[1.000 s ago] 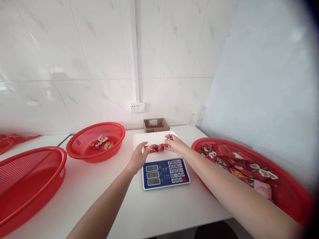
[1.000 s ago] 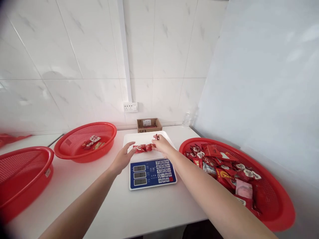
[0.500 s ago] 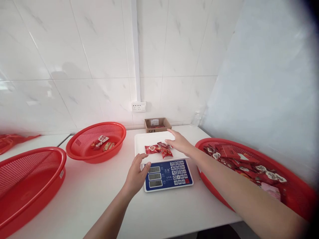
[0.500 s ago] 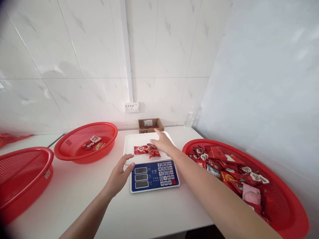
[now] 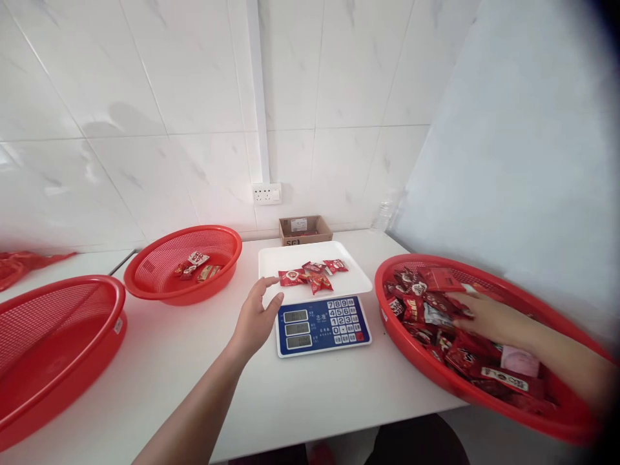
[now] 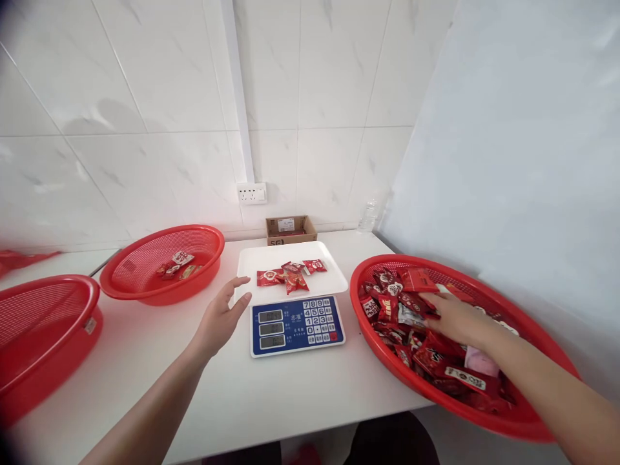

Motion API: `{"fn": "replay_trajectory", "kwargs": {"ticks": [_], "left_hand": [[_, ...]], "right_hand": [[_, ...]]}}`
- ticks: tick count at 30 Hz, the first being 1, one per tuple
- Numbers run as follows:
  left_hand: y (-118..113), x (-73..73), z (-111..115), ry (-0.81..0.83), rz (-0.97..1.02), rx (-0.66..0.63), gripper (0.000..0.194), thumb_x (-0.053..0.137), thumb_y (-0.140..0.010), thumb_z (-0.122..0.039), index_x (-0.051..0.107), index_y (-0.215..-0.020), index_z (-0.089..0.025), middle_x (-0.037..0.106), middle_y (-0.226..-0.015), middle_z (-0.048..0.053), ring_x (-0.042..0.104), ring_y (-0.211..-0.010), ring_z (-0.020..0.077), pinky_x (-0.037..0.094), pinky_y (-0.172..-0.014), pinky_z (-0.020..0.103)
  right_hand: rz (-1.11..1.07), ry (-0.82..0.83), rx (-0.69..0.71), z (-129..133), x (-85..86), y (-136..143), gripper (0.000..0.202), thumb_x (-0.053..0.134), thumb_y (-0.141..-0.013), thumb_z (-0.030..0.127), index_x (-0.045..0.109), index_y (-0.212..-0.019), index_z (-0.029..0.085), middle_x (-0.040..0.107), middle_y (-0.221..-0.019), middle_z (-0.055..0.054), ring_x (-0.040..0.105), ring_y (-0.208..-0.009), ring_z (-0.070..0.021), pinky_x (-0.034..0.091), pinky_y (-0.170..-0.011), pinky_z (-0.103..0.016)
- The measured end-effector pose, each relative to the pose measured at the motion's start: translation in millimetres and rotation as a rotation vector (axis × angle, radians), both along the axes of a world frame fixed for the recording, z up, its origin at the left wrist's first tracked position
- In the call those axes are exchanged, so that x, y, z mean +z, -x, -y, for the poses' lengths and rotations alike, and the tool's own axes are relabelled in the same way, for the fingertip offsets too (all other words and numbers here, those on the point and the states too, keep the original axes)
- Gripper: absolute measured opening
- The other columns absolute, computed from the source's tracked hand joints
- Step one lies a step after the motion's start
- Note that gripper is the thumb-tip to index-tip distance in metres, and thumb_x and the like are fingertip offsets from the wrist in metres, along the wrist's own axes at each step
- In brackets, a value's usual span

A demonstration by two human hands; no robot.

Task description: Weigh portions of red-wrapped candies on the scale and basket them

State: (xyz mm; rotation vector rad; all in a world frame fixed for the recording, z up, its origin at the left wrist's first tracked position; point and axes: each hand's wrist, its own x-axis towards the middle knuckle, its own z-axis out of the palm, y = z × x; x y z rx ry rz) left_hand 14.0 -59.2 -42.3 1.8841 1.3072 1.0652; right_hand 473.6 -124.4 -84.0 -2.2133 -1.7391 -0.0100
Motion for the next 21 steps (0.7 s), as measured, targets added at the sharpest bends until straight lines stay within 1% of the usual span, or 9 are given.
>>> {"fn": "replay_trajectory", "kwargs": {"ticks": [3,6,8,10,12,15,18,19,21], "left_hand": [[-10,1.8,3,0.028,0.011,-0.043,0.034,0.047,-0.084,-0.036,0.052,-0.116,-0.026,0.056,-0.122,0.004,0.048,-0.115,0.0214,0.038,-0.094,0.036],[-19,2.7,7,0.082,0.007,-0.072,0.036,0.047,-0.083,-0.040,0.052,-0.116,-0.026,0.058,-0.120,0.004,0.051,-0.113,0.0228,0.037,-0.095,0.037],[-23,4.0,9,0.107,-0.009,-0.075,0.038,0.047,-0.082,-0.043,0.052,-0.116,-0.026,0.057,-0.121,0.004,0.051,-0.113,0.0233,0.038,-0.095,0.037],[-25,5.2,11,0.128,-0.027,-0.071,0.040,0.047,-0.081,-0.046,0.052,-0.116,-0.026,0.055,-0.124,0.004,0.050,-0.114,0.0239,0.039,-0.094,0.037],[-27,6.0,12,0.153,-0.040,-0.078,0.043,0.046,-0.080,-0.049,0.051,-0.117,-0.027,0.054,-0.125,0.005,0.051,-0.112,0.0245,0.041,-0.092,0.037],[-28,6.5,14,0.156,-0.078,-0.085,0.046,0.044,-0.080,-0.051,0.050,-0.119,-0.027,0.057,-0.121,0.006,0.052,-0.110,0.0257,0.043,-0.089,0.039],[-28,6.9,17,0.139,-0.120,-0.085,0.047,0.043,-0.081,-0.051,0.050,-0.120,-0.027,0.059,-0.116,0.006,0.050,-0.114,0.0272,0.044,-0.087,0.039],[-28,6.9,18,0.144,-0.127,-0.086,0.047,0.043,-0.081,-0.051,0.050,-0.121,-0.027,0.059,-0.116,0.006,0.050,-0.114,0.0273,0.045,-0.086,0.039],[-25,6.3,19,0.154,-0.136,-0.085,0.046,0.043,-0.081,-0.050,0.049,-0.121,-0.028,0.058,-0.119,0.006,0.051,-0.114,0.0271,0.046,-0.085,0.038]], "right_hand": [[-0.016,0.208,-0.023,17,0.8,-1,0.020,0.059,-0.070,0.027,0.068,-0.088,0.024,0.068,-0.099,-0.013,0.063,-0.091,-0.0314,0.047,-0.079,-0.039],[-0.009,0.290,-0.019,28,12.1,13,0.019,0.049,-0.077,0.025,0.066,-0.085,0.023,0.071,-0.092,-0.008,0.065,-0.085,-0.0247,0.047,-0.076,-0.033],[0.016,0.302,-0.005,30,17.4,21,0.021,0.048,-0.079,0.029,0.065,-0.089,0.022,0.070,-0.096,-0.007,0.064,-0.088,-0.0228,0.046,-0.078,-0.031],[0.042,0.287,0.002,31,19.0,26,0.027,0.050,-0.079,0.036,0.064,-0.096,0.020,0.067,-0.103,-0.009,0.062,-0.093,-0.0232,0.045,-0.080,-0.031],[0.067,0.244,-0.044,28,18.5,32,0.033,0.050,-0.080,0.039,0.061,-0.103,0.017,0.064,-0.108,-0.011,0.060,-0.097,-0.0242,0.044,-0.081,-0.032],[0.132,0.192,-0.139,20,18.5,43,0.037,0.050,-0.081,0.036,0.054,-0.113,0.017,0.059,-0.115,-0.012,0.057,-0.103,-0.0256,0.043,-0.081,-0.033],[0.171,0.262,-0.137,9,20.7,52,0.046,0.048,-0.082,0.034,0.044,-0.125,0.017,0.052,-0.124,-0.015,0.056,-0.105,-0.0271,0.043,-0.079,-0.035],[0.170,0.289,-0.126,5,21.4,53,0.046,0.047,-0.083,0.034,0.044,-0.126,0.017,0.052,-0.124,-0.016,0.057,-0.103,-0.0269,0.043,-0.078,-0.035],[0.169,0.310,-0.113,0,22.0,54,0.039,0.043,-0.085,0.031,0.050,-0.120,0.016,0.056,-0.119,-0.015,0.059,-0.098,-0.0252,0.043,-0.076,-0.033]]}}
